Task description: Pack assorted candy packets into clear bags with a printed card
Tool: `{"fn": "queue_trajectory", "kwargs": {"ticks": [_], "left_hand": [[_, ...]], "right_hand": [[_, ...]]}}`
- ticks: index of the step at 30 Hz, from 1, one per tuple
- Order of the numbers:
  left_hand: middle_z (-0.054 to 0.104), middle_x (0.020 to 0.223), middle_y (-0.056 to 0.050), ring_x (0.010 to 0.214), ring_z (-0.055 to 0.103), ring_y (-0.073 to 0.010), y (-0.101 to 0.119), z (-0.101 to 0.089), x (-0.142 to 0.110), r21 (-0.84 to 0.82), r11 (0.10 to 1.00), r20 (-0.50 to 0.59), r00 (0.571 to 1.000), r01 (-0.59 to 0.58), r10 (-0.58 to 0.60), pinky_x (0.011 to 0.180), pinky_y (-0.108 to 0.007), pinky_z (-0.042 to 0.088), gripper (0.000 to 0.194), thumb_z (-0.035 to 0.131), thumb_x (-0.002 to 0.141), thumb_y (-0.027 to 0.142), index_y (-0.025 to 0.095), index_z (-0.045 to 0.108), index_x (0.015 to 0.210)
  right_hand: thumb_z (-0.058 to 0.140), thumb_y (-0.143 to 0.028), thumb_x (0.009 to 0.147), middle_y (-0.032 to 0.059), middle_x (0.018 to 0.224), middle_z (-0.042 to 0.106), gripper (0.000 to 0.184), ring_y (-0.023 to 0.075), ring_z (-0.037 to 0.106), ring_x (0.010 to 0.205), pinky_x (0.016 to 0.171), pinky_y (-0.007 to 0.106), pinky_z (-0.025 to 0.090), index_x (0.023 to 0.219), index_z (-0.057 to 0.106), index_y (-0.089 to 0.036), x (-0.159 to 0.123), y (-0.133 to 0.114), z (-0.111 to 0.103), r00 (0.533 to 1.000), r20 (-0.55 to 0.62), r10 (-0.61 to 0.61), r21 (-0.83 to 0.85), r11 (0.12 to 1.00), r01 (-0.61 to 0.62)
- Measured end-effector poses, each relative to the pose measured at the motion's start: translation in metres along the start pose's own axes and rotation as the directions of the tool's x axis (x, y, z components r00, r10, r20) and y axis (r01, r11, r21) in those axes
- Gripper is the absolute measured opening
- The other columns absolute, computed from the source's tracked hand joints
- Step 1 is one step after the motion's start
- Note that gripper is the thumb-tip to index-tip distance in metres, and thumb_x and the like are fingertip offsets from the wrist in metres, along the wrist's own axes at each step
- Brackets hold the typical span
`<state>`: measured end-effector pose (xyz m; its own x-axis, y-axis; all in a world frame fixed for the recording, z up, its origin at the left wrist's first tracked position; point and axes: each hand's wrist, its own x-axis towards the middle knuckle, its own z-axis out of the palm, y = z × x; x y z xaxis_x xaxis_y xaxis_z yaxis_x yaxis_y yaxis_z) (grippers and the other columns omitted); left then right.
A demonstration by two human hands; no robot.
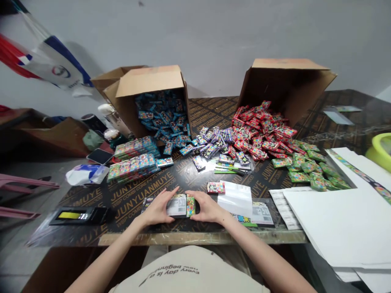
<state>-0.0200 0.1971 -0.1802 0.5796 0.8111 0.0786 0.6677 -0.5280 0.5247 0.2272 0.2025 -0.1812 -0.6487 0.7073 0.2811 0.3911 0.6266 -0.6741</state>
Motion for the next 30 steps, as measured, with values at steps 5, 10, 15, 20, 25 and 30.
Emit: {"fn": "queue_trajectory", "kwargs": {"ticks": [5,10,15,20,25,30], "left_hand": [[0.05,0.114,-0.008,0.106,0.047,-0.0265,0.013,-0.004,0.013,-0.199,0.976,-0.204,0.97,0.087,-0.128,0.097,-0.042,0.033,0.096,0.075,0.048,0.026,0.023,0.034,0.134],[0.06,0.087,-0.003,0.084,0.055,-0.0186,0.033,0.002,0.05,-0.889,0.457,-0.307,0.744,-0.001,-0.594,0.082,-0.032,0.042,0.053,0.076,0.052,0.028,0.017,0.064,0.102],[0.065,0.08,-0.003,0.072,0.059,-0.0134,0.066,0.029,0.075,-0.975,0.14,-0.221,0.681,-0.173,-0.698,0.072,-0.026,0.045,0.038,0.071,0.059,0.041,0.014,0.062,0.086],[0.062,0.065,0.0,0.058,0.058,-0.0111,0.075,0.033,0.081,-0.981,-0.021,-0.117,0.669,-0.195,-0.734,0.06,-0.023,0.045,0.033,0.067,0.062,0.045,0.014,0.058,0.07],[0.061,0.059,-0.001,0.052,0.057,-0.0114,0.068,0.018,0.086,-0.993,-0.06,-0.036,0.731,-0.105,-0.681,0.055,-0.024,0.045,0.02,0.063,0.062,0.031,0.013,0.059,0.069],[0.065,0.067,-0.002,0.058,0.058,-0.0117,0.069,-0.002,0.087,-0.993,0.109,-0.102,0.799,-0.045,-0.592,0.052,-0.02,0.041,0.016,0.064,0.061,0.025,0.015,0.063,0.073]], "right_hand": [[0.078,-0.033,0.052,0.009,0.13,0.047,0.087,0.0258,0.044,0.12,0.1,0.042,0.034,0.129,0.039,-0.025,0.015,-0.004,-0.008,0.965,-0.196,0.175,0.321,0.941,-0.105],[0.067,-0.04,0.065,0.0037,0.096,0.066,0.059,0.0191,0.064,0.082,0.07,0.034,0.052,0.118,0.043,-0.025,0.05,-0.015,-0.008,0.605,-0.303,0.736,0.892,0.443,-0.091],[0.066,-0.029,0.059,-0.0019,0.064,0.066,0.034,0.0175,0.063,0.06,0.053,0.027,0.048,0.089,0.052,-0.021,0.073,-0.023,-0.019,0.48,-0.301,0.824,0.935,0.355,-0.024],[0.061,-0.022,0.057,-0.0022,0.061,0.067,0.038,0.019,0.063,0.057,0.052,0.028,0.047,0.092,0.048,-0.022,0.062,-0.026,-0.026,0.504,-0.266,0.821,0.941,0.336,-0.051],[0.056,-0.023,0.06,0.0032,0.08,0.071,0.033,0.0232,0.066,0.072,0.064,0.039,0.05,0.092,0.048,-0.022,0.05,-0.026,-0.033,0.611,-0.129,0.781,0.98,0.195,-0.042],[0.064,-0.02,0.056,0.0045,0.077,0.071,0.017,0.0196,0.064,0.066,0.063,0.034,0.049,0.072,0.06,-0.018,0.04,-0.019,-0.044,0.677,-0.135,0.723,0.917,0.35,-0.191]]}}
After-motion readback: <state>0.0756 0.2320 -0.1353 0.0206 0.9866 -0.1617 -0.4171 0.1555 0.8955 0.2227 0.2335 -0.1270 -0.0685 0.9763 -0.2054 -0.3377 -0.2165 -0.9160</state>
